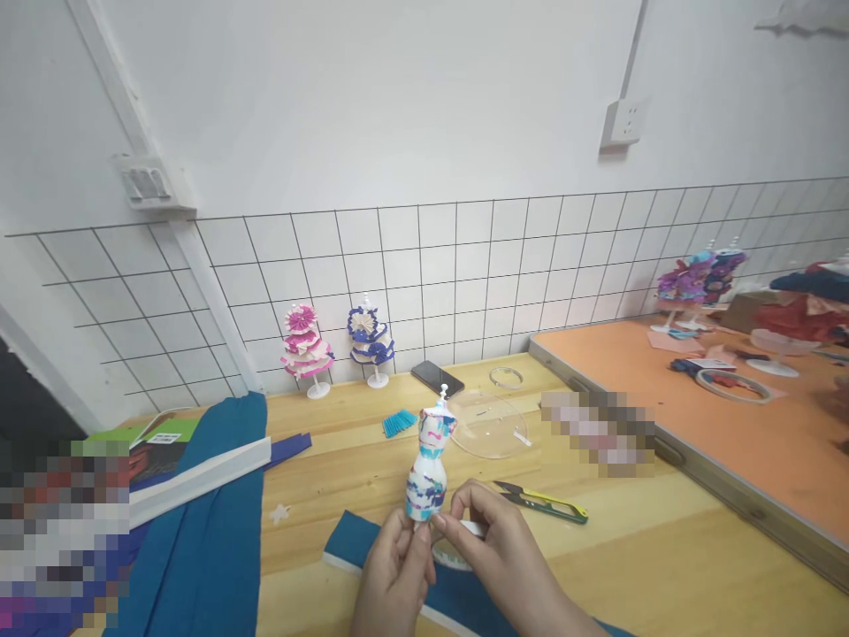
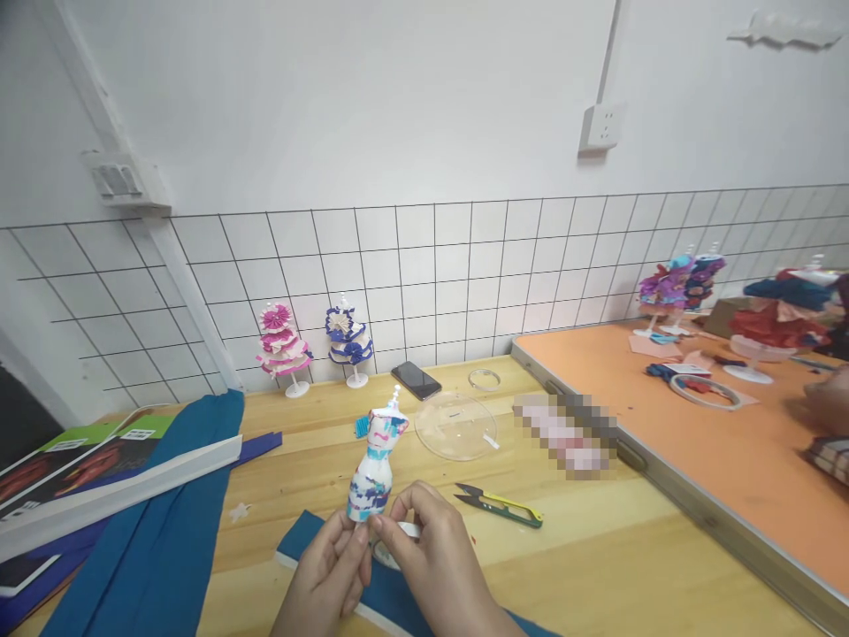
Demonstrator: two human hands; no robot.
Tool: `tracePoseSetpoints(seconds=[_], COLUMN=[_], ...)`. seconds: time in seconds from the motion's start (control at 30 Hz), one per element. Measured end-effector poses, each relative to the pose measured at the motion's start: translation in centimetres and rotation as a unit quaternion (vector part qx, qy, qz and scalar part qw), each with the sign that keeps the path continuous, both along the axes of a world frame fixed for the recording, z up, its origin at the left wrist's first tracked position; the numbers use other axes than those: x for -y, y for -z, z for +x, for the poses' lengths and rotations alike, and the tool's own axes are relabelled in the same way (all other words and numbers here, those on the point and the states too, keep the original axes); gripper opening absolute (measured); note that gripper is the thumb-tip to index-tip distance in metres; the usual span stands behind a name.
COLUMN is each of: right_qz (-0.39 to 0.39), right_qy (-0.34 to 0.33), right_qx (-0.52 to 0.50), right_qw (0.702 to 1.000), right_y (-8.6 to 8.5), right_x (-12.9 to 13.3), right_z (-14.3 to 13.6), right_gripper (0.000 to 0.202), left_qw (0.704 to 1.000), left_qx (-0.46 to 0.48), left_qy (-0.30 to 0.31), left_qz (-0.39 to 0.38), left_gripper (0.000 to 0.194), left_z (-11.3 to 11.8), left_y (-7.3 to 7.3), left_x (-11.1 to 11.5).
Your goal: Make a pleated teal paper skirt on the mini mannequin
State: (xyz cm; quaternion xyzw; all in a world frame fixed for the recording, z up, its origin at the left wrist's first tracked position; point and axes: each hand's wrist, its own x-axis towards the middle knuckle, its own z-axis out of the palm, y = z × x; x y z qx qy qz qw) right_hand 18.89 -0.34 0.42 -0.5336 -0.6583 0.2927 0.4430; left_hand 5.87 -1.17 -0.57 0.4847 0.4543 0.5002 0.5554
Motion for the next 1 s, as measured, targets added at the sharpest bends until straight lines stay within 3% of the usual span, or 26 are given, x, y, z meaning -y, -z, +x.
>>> tracePoseSetpoints(seconds=[0.63,1.0], right_qz=[0.006,0.003], right_qy=[0.001,-0.002], right_qx=[0.001,-0.002], right_qw=[1.000,1.000], right_y=[-0.45,-0.72], right_x=[0.02,-0.10], right_z=[0.03,0.26], right_gripper=[0.020,0.020], left_qw=[1.000,1.000], left_qx=[0.005,-0.011], left_qy=[0.001,-0.003], left_qz=[-0.005,0.006], left_gripper=[0.042,0.037], left_z=[0.11,-0.01], left_y=[-0.07,0.74], left_x=[0.12,0.11])
